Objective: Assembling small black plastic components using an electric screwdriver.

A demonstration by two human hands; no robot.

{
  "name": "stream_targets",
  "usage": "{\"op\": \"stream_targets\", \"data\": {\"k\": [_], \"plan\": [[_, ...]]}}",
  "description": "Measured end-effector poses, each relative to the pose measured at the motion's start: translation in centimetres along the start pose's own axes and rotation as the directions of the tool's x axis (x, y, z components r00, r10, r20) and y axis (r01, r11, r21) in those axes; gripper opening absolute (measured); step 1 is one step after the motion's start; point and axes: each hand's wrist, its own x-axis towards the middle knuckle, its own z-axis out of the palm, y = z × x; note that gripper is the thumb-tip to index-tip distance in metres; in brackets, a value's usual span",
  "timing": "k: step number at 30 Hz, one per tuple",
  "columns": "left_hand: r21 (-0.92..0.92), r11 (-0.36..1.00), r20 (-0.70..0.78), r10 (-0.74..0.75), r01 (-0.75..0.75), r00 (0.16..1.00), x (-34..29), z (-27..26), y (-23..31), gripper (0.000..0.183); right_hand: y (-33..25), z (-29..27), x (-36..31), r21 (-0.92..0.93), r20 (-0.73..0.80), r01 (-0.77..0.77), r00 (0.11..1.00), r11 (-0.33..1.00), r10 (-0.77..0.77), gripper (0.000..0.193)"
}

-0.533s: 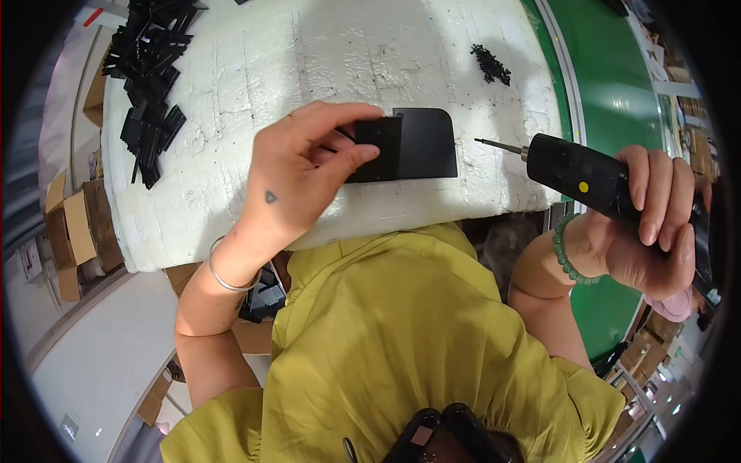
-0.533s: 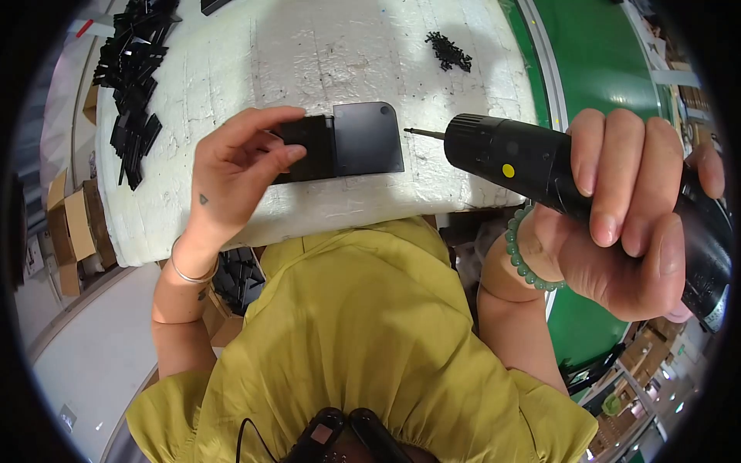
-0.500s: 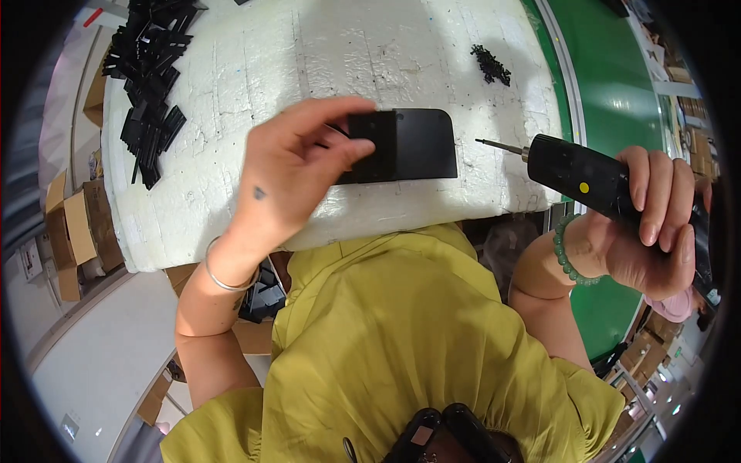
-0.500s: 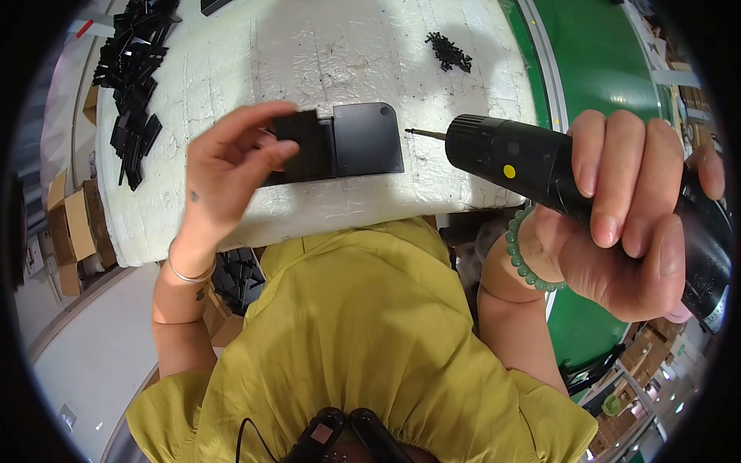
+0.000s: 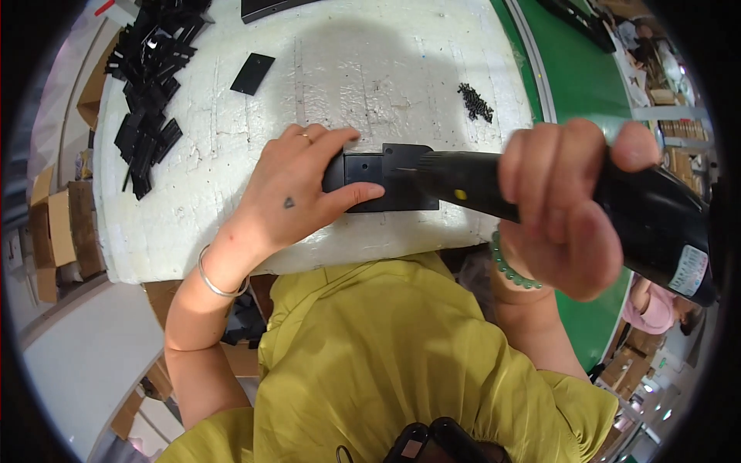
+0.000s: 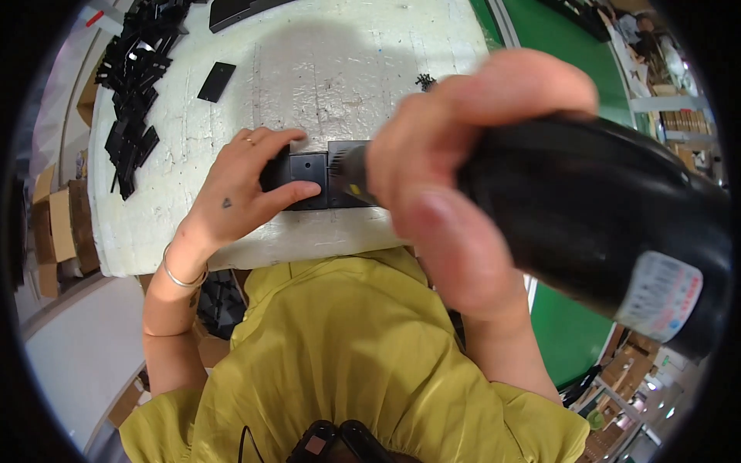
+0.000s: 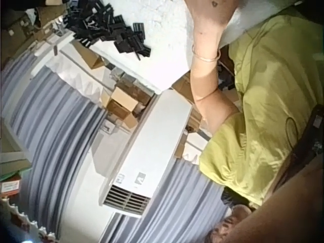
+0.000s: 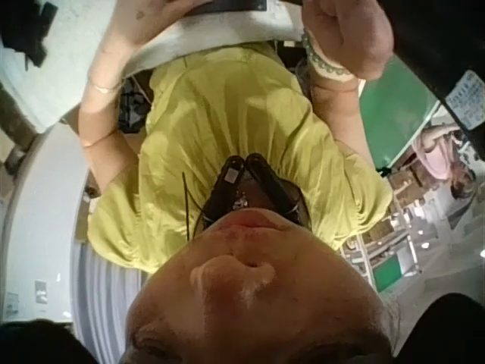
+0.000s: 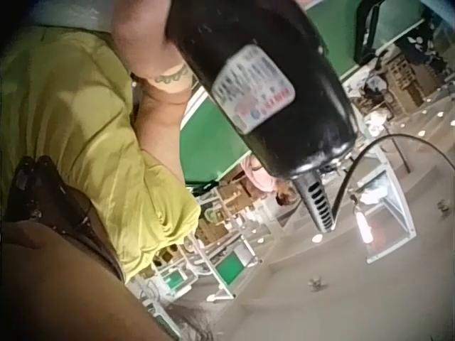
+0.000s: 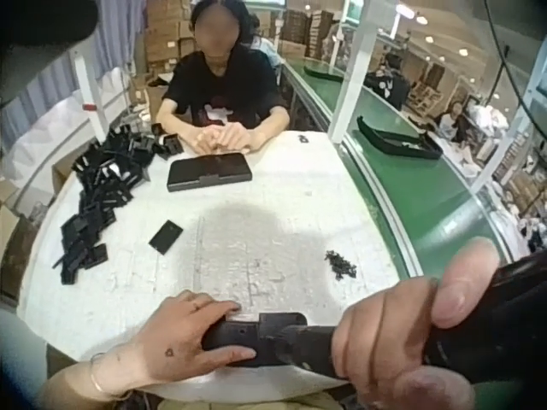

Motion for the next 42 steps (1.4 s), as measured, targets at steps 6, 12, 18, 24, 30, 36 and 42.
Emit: {"op": "stream_targets", "data": {"k": [6,12,18,24,30,36,42], "plan": [[-0.265,0.941,0.234,-0.15,0.212,0.961,0.5,1.5,-1.0,0.033,0.5,2.1,1.3,-0.126,0.15,-0.12,0.979,0.985,0.138,0.042],[-0.27,0.938,0.164,-0.177,0.217,0.97,0.4,1.7,-0.8,0.034,0.9,3.5,2.0,-0.232,0.11,-0.191,0.969,0.954,0.221,0.042],[-0.213,0.938,0.194,-0.232,0.272,0.953,0.2,1.5,-0.2,0.034,1.1,4.8,2.1,-0.31,0.162,-0.231,0.943,0.922,0.291,0.028],[-0.235,0.941,0.14,-0.217,0.246,0.966,-0.1,1.7,-0.5,0.031,2.5,4.8,2.1,-0.287,0.17,-0.192,0.954,0.938,0.248,0.025],[-0.262,0.946,0.089,-0.175,0.193,0.981,-0.3,2.1,-0.6,0.03,2.7,4.8,2.3,-0.262,0.193,-0.186,0.951,0.947,0.24,0.025],[-0.274,0.956,0.013,-0.105,0.104,0.994,-0.5,2.5,-1.0,0.035,2.3,3.4,2.7,-0.259,0.222,-0.158,0.95,0.953,0.218,0.025],[-0.192,0.98,-0.178,-0.08,0.045,0.981,-1.4,0.4,-0.6,0.058,-0.8,-3.5,4.8,-0.103,-0.134,0.108,0.984,0.989,-0.121,0.024]]}}
